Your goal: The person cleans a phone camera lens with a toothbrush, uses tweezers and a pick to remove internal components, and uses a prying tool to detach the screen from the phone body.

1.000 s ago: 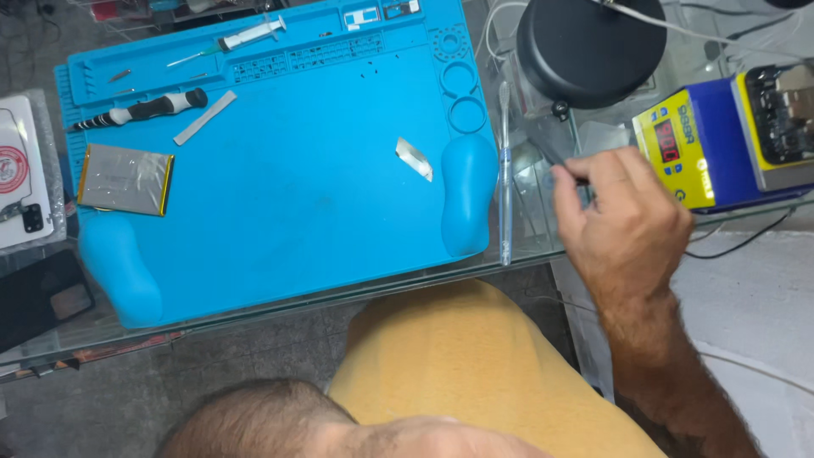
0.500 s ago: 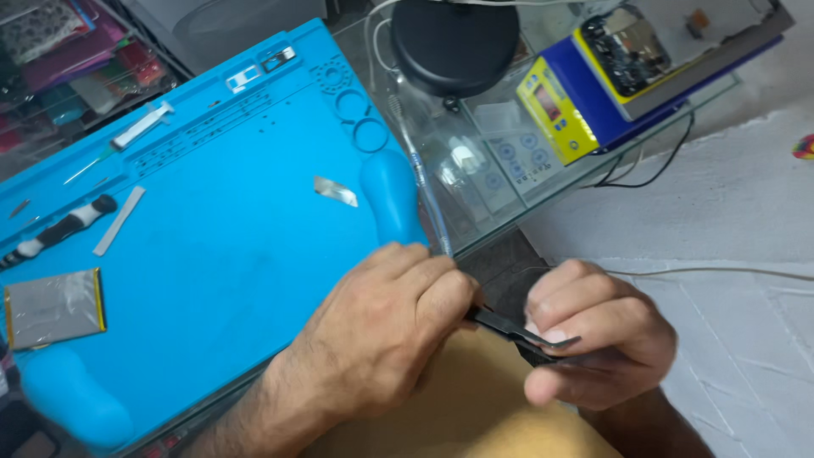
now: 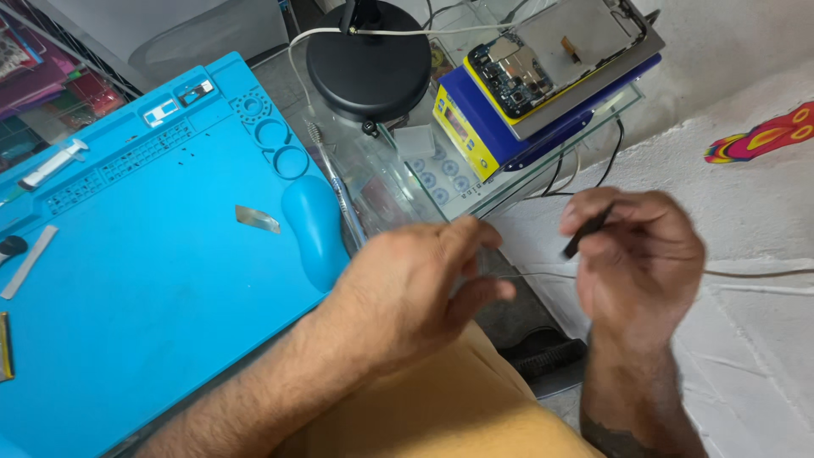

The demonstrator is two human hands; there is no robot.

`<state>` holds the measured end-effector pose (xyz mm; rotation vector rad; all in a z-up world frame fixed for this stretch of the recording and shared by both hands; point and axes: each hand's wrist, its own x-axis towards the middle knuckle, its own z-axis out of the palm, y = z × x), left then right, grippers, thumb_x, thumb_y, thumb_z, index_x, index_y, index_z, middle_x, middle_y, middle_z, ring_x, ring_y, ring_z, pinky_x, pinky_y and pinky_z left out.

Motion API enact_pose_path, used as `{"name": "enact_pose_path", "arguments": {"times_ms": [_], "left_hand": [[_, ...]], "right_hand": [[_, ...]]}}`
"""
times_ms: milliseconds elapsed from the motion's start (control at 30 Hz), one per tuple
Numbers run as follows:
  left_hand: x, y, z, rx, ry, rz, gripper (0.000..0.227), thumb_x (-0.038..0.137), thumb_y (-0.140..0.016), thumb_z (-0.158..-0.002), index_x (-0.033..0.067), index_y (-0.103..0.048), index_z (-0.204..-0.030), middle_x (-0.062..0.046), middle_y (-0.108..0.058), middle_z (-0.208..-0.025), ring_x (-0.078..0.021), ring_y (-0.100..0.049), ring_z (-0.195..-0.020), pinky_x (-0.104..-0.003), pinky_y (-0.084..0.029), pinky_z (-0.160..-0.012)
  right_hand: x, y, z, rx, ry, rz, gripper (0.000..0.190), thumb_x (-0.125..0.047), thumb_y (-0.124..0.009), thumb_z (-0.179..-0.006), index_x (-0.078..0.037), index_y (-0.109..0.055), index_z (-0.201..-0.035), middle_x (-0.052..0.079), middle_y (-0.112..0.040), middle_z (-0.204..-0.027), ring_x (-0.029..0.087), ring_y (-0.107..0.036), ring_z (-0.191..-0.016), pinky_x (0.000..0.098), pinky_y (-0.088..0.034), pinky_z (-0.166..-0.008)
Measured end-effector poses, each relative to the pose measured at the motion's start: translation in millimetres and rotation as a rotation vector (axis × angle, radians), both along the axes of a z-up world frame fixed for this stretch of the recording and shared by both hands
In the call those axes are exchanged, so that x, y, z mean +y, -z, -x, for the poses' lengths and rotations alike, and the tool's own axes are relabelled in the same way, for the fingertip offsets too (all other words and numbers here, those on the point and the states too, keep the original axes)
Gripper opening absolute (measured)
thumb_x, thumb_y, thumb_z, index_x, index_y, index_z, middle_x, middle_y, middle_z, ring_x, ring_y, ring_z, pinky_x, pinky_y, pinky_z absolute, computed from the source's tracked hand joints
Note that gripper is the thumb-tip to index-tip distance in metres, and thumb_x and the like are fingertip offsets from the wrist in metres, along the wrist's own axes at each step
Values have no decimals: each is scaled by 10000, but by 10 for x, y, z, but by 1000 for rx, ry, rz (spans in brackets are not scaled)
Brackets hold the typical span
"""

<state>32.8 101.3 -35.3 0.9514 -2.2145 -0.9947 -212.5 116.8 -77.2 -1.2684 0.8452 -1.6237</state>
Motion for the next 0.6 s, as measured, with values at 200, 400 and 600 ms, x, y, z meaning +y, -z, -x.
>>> {"name": "enact_pose_path", "arguments": {"times_ms": [200, 400, 600], "left_hand": [[-548, -312, 101, 0, -321, 348, 606, 239, -953, -853, 65, -580, -1297, -82, -734, -1196, -340, -710, -1018, -489, -555, -848], [-915, -361, 156, -3, -341, 358, 918, 378, -1076, -738, 48, -572, -1431, -123, -661, -1309, -351, -608, -1133, -484, -518, -968], [-1029, -137, 42, 123, -407, 330, 476, 197, -881, -983, 91, -638, -1377, -79, -711, -1234, -303, -667, -1136, -437, -573, -925]], "right_hand": [[-419, -319, 409, 1189, 531, 496, 66, 98, -855, -1209, 149, -817, -1227, 265, -822, -1174, 430, -766, -1082, 514, -590, -993], [-618, -323, 330, 1081, 447, 369, 147, 121, -878, -1087, 52, -776, -1168, 244, -695, -1172, 327, -680, -1074, 367, -607, -831], [-661, -316, 295, 1087, 256, 199, 164, -43, -627, -1173, -14, -715, -1309, 139, -757, -1236, 300, -714, -1167, 378, -606, -997]]}}
